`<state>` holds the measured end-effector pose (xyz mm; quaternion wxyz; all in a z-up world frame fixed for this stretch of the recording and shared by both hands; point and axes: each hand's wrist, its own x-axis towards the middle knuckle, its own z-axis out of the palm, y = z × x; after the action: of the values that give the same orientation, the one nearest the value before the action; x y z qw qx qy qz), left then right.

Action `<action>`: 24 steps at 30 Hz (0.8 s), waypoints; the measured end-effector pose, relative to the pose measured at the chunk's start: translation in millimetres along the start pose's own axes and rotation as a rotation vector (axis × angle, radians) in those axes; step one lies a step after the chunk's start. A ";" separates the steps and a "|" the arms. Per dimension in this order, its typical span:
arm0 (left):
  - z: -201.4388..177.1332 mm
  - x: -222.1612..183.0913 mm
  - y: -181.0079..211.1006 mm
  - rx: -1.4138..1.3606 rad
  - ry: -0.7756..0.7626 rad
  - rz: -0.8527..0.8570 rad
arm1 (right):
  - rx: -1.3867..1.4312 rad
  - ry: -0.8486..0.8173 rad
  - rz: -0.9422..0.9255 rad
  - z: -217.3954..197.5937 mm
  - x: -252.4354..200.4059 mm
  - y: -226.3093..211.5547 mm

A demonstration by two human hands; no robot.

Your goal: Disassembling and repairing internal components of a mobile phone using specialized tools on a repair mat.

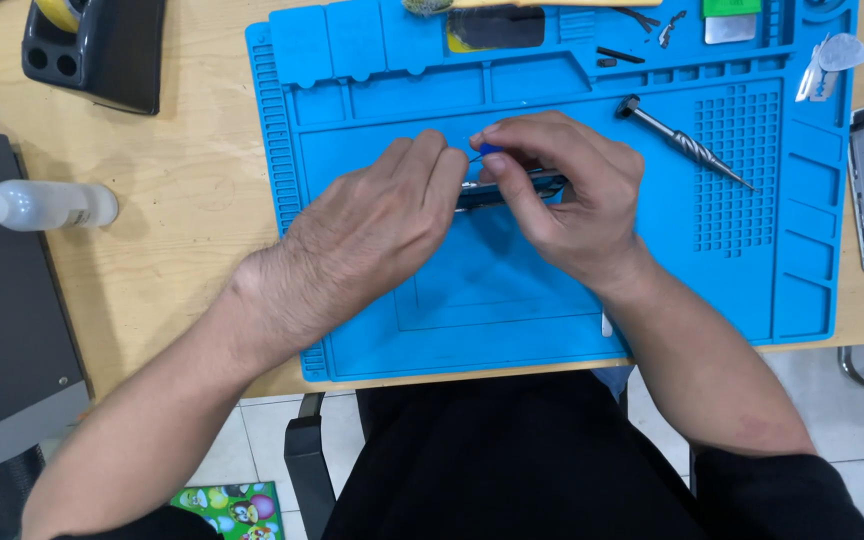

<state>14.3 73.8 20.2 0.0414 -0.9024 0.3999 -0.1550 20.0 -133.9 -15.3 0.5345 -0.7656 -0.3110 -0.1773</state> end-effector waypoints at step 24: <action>9.5 -5.1 6.8 -0.184 0.040 -0.098 | 0.135 0.133 0.090 9.1 -9.5 5.0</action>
<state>9.2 72.5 8.5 -0.0574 -0.9177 0.3684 -0.1372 15.7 -129.4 -27.9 0.6118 -0.7276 -0.2513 -0.1822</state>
